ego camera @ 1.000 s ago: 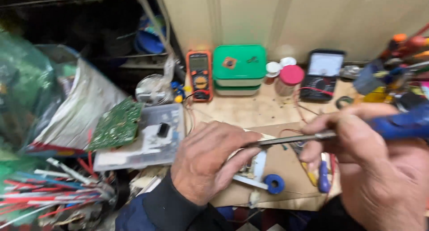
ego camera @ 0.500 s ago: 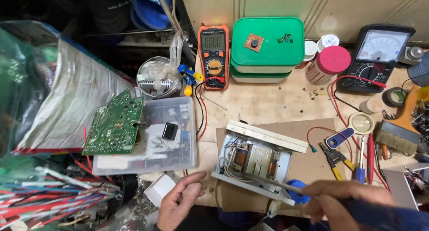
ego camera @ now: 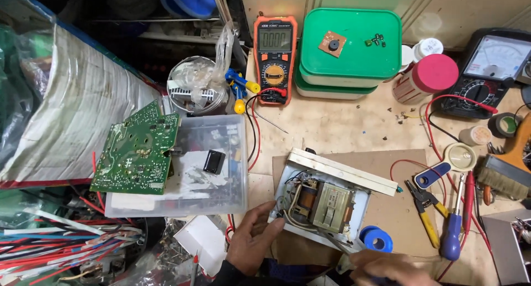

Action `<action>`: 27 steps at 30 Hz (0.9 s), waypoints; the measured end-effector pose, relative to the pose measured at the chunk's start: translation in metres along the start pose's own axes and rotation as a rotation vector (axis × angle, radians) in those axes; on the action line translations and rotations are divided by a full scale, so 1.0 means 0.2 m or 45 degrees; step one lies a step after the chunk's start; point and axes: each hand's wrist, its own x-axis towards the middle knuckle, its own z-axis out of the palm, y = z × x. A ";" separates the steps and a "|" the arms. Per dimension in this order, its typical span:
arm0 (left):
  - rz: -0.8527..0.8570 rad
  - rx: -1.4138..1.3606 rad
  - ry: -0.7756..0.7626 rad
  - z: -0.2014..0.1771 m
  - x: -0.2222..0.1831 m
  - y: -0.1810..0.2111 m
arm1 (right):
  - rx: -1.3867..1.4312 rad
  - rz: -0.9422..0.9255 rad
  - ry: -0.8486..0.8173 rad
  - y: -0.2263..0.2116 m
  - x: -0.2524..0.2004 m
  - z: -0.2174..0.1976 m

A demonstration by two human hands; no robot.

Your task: Securing a transformer into a plastic housing using a screwdriver and screws.

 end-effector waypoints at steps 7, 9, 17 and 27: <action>-0.055 0.011 -0.032 -0.01 -0.01 0.03 | -0.026 -0.062 0.003 0.06 -0.02 0.16; -0.059 -0.034 -0.039 -0.01 0.00 0.01 | -0.087 0.059 -0.029 -0.04 0.04 0.12; -0.098 -0.136 -0.053 0.00 0.02 0.01 | -0.399 0.312 0.301 -0.41 0.17 0.22; -0.099 -0.253 -0.033 0.00 0.03 -0.03 | -0.319 0.508 0.665 -0.70 0.29 0.27</action>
